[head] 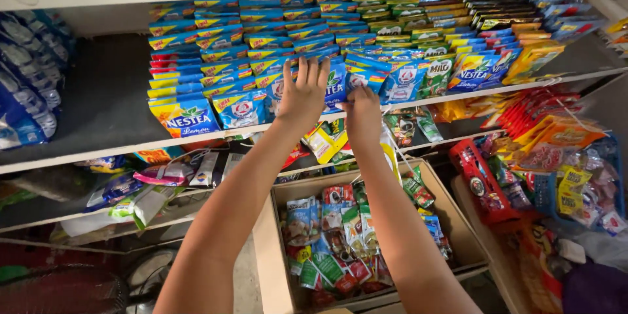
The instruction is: Organize and hang spice and condiment packets on store shelves from a cardboard box.
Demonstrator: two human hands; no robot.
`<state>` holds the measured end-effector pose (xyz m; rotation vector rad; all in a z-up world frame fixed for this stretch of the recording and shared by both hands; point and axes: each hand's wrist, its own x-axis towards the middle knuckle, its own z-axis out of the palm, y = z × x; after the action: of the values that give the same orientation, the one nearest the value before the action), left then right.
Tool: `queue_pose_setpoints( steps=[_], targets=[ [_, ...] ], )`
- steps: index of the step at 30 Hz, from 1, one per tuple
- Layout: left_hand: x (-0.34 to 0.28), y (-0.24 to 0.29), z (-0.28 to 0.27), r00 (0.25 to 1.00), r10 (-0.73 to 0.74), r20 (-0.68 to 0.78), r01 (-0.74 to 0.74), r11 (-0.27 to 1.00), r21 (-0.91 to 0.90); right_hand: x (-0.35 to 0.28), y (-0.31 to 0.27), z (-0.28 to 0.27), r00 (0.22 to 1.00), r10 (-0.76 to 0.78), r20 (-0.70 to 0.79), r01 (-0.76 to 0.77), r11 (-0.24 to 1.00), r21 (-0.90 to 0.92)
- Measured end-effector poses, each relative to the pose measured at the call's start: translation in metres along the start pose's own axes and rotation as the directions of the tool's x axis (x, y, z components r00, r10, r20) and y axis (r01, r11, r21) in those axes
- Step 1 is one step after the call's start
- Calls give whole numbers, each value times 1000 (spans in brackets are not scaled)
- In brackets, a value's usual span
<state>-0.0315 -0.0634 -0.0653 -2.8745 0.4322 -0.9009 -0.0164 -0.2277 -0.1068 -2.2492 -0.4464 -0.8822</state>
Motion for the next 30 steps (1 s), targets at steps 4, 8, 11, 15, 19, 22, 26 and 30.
queue_pose_setpoints(
  steps=[4, 8, 11, 15, 19, 22, 26, 30],
  targets=[
    [5, 6, 21, 994, -25, -108, 43, 985, 168, 1, -1, 2, 998, -42, -39, 40, 998, -49],
    [4, 7, 18, 996, -25, -83, 41, 981, 190, -6, -12, -10, 999, -54, 7, 54, 997, -62],
    [-3, 8, 4, 998, 3, -67, 8, 987, 158, -15, -6, -10, 998, -9, 62, 9, 1000, 9],
    [-5, 12, -30, 995, -49, 91, 53, 997, -50, -23, 1, -8, 997, 40, 63, -43, 997, 57],
    [0, 13, -2, 996, -35, -88, 40, 997, 62, -22, 3, -5, 997, 65, 48, -68, 997, 49],
    [8, 17, -1, 996, -83, -26, 85, 994, 75, -18, 15, 2, 1000, 12, 5, -13, 997, 79],
    [6, 22, 26, 970, -108, -217, 139, 982, 131, -11, 53, 27, 996, -51, -75, 57, 996, 72],
    [2, 14, -30, 999, -35, -27, 36, 999, 29, -6, 75, 31, 998, 27, -65, -23, 998, 66]
  ],
)
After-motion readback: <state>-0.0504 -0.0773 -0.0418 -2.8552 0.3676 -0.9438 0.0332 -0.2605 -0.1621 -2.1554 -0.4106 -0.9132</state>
